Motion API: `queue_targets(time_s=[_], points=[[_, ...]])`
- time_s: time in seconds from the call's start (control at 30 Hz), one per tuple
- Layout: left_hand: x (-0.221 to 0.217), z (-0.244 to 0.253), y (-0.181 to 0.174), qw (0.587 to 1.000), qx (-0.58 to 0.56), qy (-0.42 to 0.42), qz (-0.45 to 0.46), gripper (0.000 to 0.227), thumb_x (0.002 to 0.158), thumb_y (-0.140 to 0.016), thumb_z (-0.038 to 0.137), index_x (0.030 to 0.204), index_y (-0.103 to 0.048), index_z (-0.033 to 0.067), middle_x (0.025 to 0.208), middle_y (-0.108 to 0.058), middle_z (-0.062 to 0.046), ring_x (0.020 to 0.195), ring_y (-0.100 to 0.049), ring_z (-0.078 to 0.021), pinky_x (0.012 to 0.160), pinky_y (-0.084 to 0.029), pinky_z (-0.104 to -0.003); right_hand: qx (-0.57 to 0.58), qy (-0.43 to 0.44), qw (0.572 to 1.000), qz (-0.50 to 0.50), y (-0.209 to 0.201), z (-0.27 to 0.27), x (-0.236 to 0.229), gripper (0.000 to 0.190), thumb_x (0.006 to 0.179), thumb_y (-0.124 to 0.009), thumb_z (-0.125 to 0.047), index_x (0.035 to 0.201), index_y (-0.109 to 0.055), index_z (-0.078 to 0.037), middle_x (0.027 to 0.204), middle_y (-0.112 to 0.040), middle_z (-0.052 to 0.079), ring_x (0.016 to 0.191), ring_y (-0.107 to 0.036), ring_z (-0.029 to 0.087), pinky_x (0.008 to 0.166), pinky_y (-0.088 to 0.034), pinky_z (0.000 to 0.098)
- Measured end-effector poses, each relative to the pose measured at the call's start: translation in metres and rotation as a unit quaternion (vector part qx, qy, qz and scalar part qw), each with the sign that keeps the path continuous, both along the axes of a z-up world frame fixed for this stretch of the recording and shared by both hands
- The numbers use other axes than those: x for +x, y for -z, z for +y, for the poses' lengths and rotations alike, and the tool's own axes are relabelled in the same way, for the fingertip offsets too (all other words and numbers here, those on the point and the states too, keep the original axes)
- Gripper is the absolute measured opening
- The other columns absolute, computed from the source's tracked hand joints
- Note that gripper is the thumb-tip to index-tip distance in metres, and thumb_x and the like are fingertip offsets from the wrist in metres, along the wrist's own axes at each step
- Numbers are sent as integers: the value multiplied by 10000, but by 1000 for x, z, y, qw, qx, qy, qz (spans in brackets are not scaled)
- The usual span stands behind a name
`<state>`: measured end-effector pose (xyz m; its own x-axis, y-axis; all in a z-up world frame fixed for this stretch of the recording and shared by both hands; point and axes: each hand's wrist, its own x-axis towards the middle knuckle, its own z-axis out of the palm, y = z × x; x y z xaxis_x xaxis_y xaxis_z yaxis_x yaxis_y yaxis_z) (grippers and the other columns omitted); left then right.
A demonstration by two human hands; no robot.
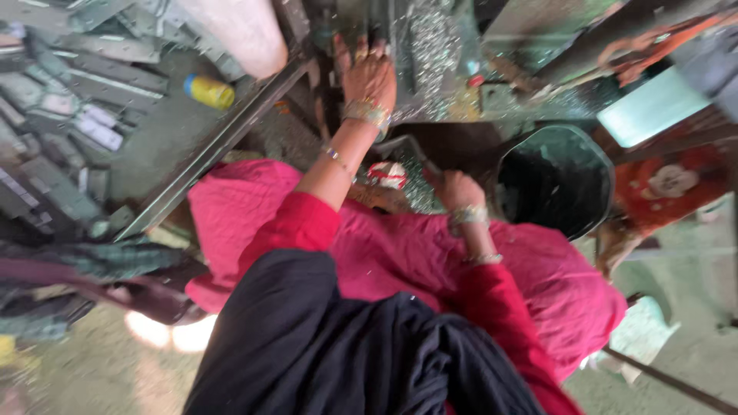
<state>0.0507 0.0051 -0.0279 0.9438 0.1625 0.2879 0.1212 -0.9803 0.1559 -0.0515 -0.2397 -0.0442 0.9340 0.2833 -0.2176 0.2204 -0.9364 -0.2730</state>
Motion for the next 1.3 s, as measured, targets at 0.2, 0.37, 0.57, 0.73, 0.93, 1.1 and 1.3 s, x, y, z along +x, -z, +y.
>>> queue_targets(time_s=[0.2,0.37,0.57,0.73,0.93,1.1,1.3], points=[[26,15,-11,986,147,-33,68,313,1041,-499,172,1182,-774,121,1263,-720,-82,1373,-502,-316,1236,-105,-624,-62,-24,996,-66,-35,-3,26,675,968,-495,-698,979,-733,-66,938,-741,234,904,-717,435,782,-563,547],[42,15,-1,992,111,-46,-48,298,990,-525,184,1131,-779,122,1252,-710,-69,1368,-488,-298,1179,-169,-599,-41,1,999,17,-8,-8,5,693,928,-505,-724,975,-746,-75,949,-727,251,914,-705,445,792,-556,555],[37,26,11,993,114,-29,-27,314,940,-575,170,1179,-766,103,1295,-690,-110,1373,-465,-337,1165,-129,-658,-12,5,998,58,1,0,4,721,921,-546,-759,967,-758,-72,956,-719,265,956,-689,437,823,-540,536],[5,5,-8,997,77,2,-16,369,880,-577,147,1205,-745,97,1416,-621,-82,1422,-404,-298,1199,-28,-692,52,25,990,-129,-83,16,26,524,998,-550,-604,1027,-697,-102,869,-730,226,851,-703,444,732,-543,550],[-106,0,-4,982,94,140,-83,537,884,-690,402,1281,-647,43,1301,-639,-193,1283,-553,-365,1207,-165,-596,144,23,961,-234,-132,36,37,451,1046,-567,-529,1020,-685,-94,857,-733,196,797,-706,436,683,-540,542],[-75,8,-37,980,-25,104,-169,419,880,-772,336,1173,-654,61,1253,-637,-158,1199,-582,-353,1100,-367,-562,175,47,948,-262,-123,30,38,452,1074,-495,-504,1062,-722,-113,825,-732,178,785,-700,429,692,-529,535],[9,-39,-37,998,-64,-15,-25,273,998,-624,215,1162,-667,2,1381,-573,-190,1174,-608,-370,949,-549,-496,230,64,956,-170,-124,26,45,527,1083,-400,-534,970,-721,-132,723,-737,109,773,-727,363,735,-543,504]])
